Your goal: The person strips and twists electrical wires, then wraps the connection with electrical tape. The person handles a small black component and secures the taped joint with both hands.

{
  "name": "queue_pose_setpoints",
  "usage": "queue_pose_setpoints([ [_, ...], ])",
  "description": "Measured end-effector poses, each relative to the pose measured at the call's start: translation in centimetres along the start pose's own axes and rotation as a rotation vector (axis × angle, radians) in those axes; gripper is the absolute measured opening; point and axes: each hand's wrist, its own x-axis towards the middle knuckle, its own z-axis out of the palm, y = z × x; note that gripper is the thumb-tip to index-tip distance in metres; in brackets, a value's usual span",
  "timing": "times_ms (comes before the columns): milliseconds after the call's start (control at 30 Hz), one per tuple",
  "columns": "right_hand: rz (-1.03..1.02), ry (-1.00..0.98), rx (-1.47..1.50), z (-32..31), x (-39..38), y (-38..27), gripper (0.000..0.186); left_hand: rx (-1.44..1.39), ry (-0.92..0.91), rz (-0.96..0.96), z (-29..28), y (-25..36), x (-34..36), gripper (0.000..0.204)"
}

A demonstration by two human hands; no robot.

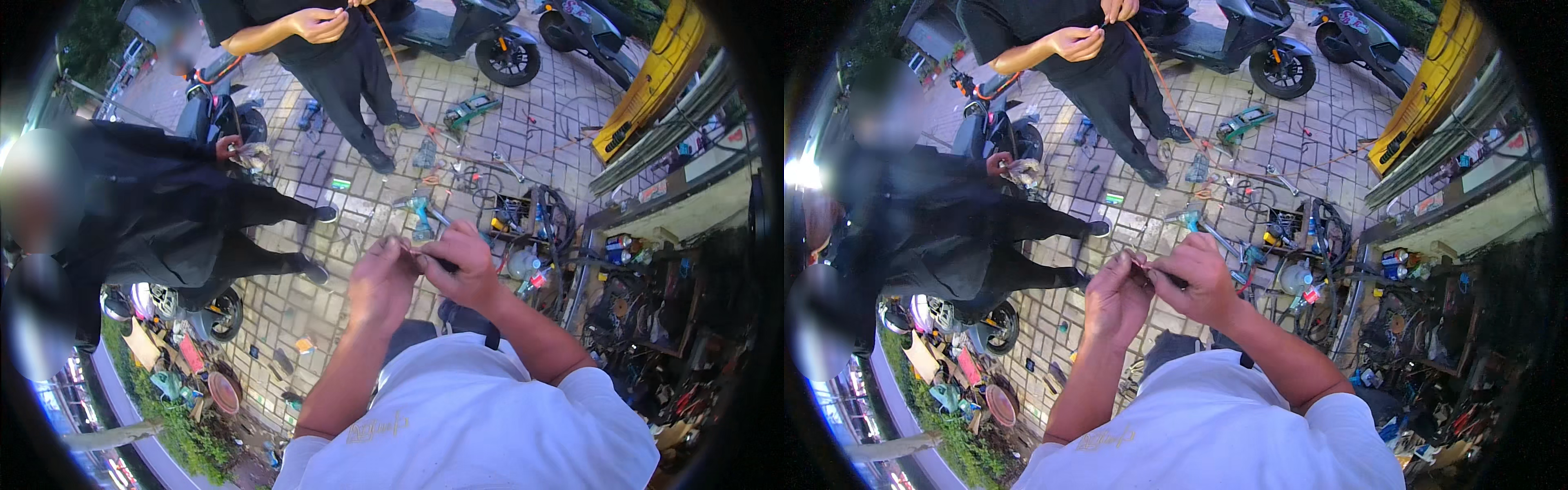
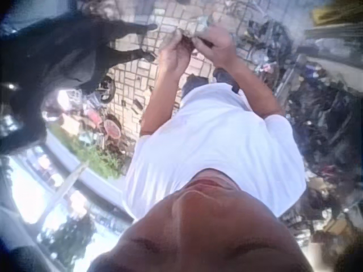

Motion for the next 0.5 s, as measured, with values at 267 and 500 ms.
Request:
queue_pose_setpoints([
  [267, 0.188, -0.116, -0.039, -4.4, 6.9, 4.5, 0.024, 0.093, 0.088, 0.055, 2.5, 2.2, 8.4, 0.013],
  [500, -0.024, -0.135, -0.408, -2.8, 12.8, 6.3, 0.013, 0.322, 0.065, -0.015, 3.9, 3.8, 13.9, 0.01],
])
